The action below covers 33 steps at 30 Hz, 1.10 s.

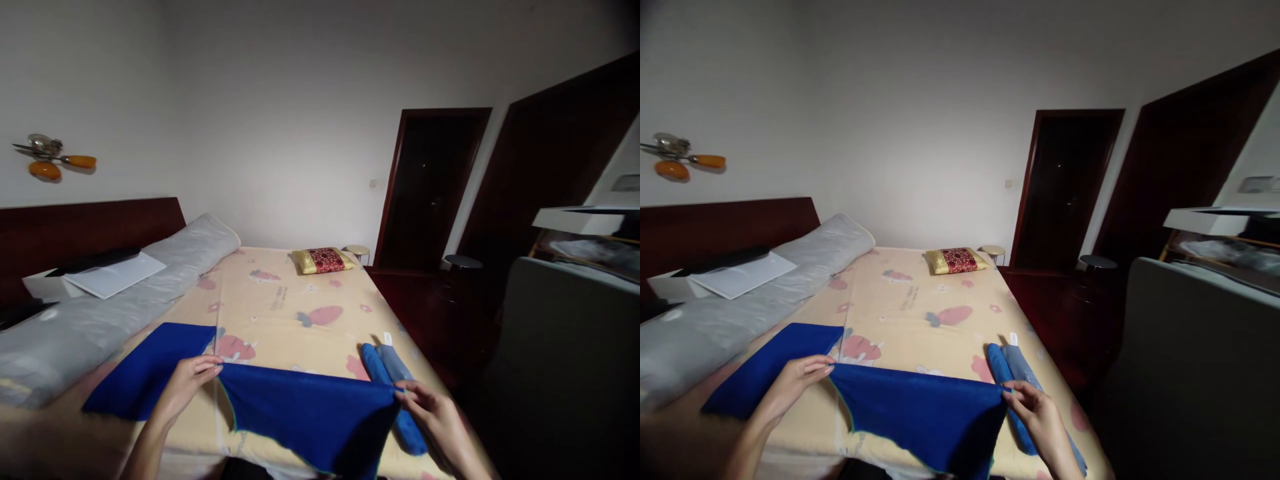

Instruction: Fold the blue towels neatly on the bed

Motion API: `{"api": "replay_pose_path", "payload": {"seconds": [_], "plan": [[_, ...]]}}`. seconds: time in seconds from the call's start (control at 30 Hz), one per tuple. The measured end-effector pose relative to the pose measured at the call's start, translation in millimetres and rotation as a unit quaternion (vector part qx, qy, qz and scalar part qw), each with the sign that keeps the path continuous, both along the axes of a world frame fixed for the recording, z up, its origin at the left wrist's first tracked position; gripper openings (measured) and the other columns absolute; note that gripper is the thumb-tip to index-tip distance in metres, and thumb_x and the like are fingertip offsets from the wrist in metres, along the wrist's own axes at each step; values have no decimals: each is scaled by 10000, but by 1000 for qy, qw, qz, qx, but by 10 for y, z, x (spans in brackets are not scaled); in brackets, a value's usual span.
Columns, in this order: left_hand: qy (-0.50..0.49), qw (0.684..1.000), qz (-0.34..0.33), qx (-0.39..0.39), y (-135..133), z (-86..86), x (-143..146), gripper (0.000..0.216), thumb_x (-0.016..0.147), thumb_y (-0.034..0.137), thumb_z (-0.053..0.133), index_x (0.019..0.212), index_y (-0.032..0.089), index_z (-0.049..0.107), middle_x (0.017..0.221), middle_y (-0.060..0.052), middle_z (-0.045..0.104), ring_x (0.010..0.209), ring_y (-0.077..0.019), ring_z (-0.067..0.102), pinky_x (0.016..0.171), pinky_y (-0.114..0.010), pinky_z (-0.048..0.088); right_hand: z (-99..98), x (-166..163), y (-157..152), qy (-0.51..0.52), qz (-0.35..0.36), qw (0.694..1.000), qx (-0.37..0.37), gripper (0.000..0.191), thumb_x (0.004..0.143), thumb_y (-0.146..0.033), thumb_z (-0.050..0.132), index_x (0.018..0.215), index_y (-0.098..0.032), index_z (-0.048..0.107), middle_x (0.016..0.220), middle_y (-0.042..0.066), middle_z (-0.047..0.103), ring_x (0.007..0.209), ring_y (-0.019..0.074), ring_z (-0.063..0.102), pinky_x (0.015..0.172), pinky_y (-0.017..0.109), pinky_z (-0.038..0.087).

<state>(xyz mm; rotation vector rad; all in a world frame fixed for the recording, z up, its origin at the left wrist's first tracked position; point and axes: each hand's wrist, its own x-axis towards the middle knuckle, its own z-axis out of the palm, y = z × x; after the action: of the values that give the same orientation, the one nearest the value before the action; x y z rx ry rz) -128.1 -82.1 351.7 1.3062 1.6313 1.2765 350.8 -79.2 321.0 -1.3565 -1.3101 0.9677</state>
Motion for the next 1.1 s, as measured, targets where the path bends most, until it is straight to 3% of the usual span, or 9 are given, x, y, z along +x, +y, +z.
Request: {"api": "replay_pose_path", "payload": {"seconds": [0.1,0.2,0.47,0.57,0.67,0.77,0.87,1.0,1.1], "plan": [[52,998,14,15,-39,17,-86,360,440,544,801,647,255,742,735,-44,742,779,-282,658,728,-363,524,89,6,-50,-88,0,996,3,447,570,-629,733,736,-214,731,705,62,731,705,245,669,647,289,505],[118,992,17,34,-120,67,-187,310,482,545,775,621,270,744,729,-33,711,711,-241,622,656,-326,497,183,40,-131,-138,25,990,13,392,603,-604,724,691,-223,710,581,32,666,555,200,599,524,274,454],[172,984,-20,39,-387,404,-288,193,477,487,775,516,310,709,670,-31,671,647,-216,566,584,-307,451,436,304,-320,-124,40,991,4,435,562,-595,784,721,-194,730,693,94,684,664,236,611,597,298,491],[149,987,-54,5,-391,398,-264,179,488,443,793,531,292,709,673,-25,664,642,-201,552,584,-292,449,367,365,-271,-127,66,990,-8,444,592,-600,770,732,-181,730,688,95,679,647,223,602,591,298,488],[130,987,-96,-23,-311,233,-231,213,545,457,770,594,255,723,706,-24,657,626,-180,549,602,-286,462,168,350,-165,-126,104,986,-21,404,648,-576,748,727,-181,715,646,64,670,603,193,588,573,284,477],[115,989,-98,-6,-93,43,-193,275,580,495,730,638,226,721,725,-27,670,697,-202,602,675,-307,495,8,262,18,-107,126,985,-39,427,673,-610,707,710,-185,679,559,27,639,517,165,568,514,272,455],[112,990,-66,51,321,16,-144,320,585,503,718,681,198,724,764,-46,700,765,-224,639,724,-332,506,55,136,358,-96,116,988,-17,539,621,-717,672,667,-181,638,526,17,623,461,153,560,476,272,451],[94,985,-13,142,991,299,-99,406,541,554,735,690,177,707,769,-58,694,735,-209,631,730,-349,515,401,-9,945,-114,46,988,90,654,576,-824,599,665,-176,624,541,49,641,480,178,593,509,307,484],[94,977,-2,192,1273,536,-145,429,571,581,716,729,182,702,817,-45,667,751,-185,610,757,-339,514,629,-70,1214,-120,5,982,145,620,655,-791,564,763,-185,637,621,67,678,570,198,635,591,323,505]]}}
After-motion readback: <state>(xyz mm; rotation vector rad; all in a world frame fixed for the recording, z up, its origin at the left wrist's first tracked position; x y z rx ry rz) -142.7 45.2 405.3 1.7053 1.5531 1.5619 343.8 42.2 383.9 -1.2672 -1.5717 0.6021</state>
